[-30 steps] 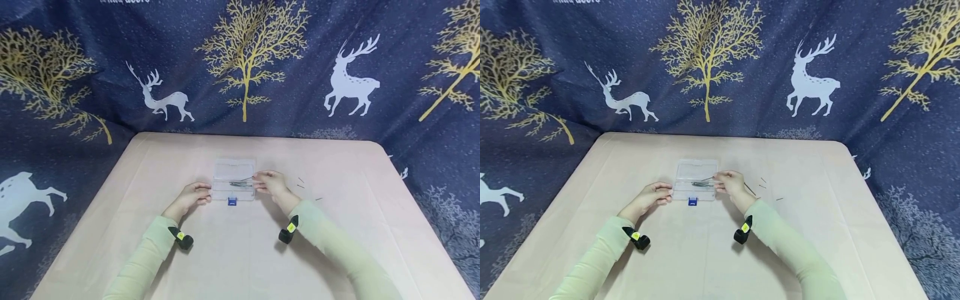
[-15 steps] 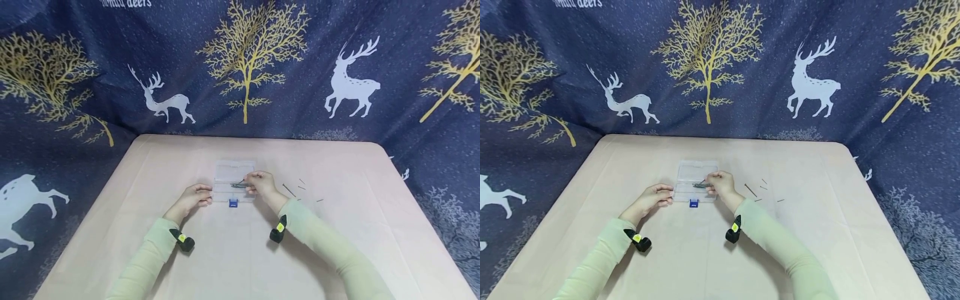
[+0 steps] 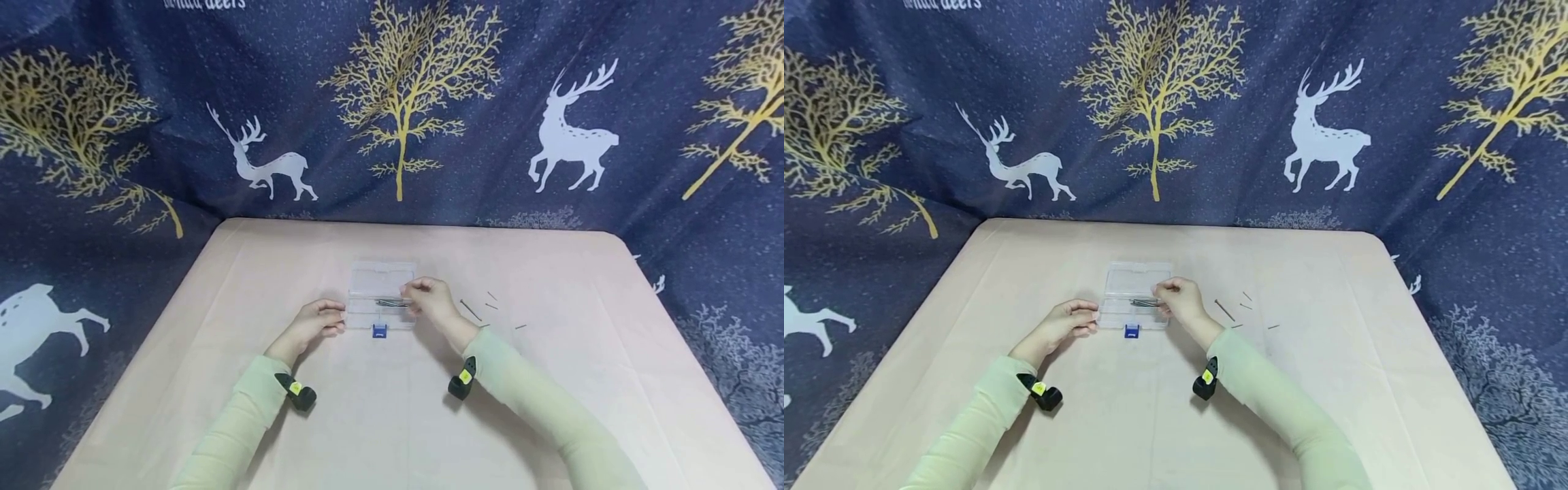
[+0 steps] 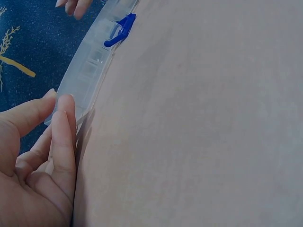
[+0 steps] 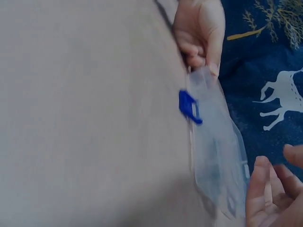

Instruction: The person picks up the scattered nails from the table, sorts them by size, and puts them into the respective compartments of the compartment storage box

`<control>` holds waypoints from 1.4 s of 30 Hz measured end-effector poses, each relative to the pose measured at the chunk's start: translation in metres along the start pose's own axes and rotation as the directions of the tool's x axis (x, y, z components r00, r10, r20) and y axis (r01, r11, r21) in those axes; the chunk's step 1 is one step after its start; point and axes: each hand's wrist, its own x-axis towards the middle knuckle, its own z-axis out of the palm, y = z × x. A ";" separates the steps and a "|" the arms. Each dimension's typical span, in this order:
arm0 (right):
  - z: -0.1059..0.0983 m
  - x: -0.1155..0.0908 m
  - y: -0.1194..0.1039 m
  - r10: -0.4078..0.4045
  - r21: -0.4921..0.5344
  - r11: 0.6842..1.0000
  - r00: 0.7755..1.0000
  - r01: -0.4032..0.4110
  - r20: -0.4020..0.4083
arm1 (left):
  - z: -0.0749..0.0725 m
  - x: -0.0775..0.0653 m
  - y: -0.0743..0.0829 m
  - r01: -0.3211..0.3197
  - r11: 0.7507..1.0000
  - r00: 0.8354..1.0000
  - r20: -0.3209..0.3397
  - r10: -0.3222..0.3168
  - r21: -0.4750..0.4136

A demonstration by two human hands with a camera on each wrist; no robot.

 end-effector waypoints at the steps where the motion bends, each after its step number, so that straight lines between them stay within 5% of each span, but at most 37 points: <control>1: -0.002 -0.001 0.000 -0.043 -0.057 0.997 0.999 0.044 0.003 | 0.000 0.000 0.000 -0.001 1.000 1.000 0.001 0.001 0.000; 4: -0.010 -0.005 -0.002 -0.158 -0.237 0.958 0.987 0.162 0.036 | 0.000 0.000 -0.001 -0.002 1.000 1.000 -0.003 0.002 0.001; 9: -0.028 -0.008 0.001 -0.269 -0.466 0.839 0.959 0.281 0.092 | 0.001 0.001 -0.001 0.000 1.000 1.000 -0.008 0.000 -0.001; 18: -0.058 -0.015 0.005 -0.269 -0.718 0.647 0.958 0.259 0.103 | 0.002 0.002 -0.004 0.002 1.000 1.000 -0.008 -0.003 -0.014; 27: -0.083 -0.028 0.017 -0.261 -0.799 0.551 0.959 0.242 0.110 | 0.000 0.001 -0.003 -0.012 1.000 1.000 -0.011 0.012 0.001; 38: -0.105 -0.029 0.027 -0.116 -0.855 0.508 0.992 0.107 0.056 | -0.001 0.001 -0.004 -0.013 1.000 1.000 0.012 0.013 -0.021; 42: -0.108 -0.023 0.025 -0.033 -0.847 0.523 0.995 0.095 0.091 | -0.002 0.001 -0.003 -0.018 1.000 1.000 0.006 0.018 -0.013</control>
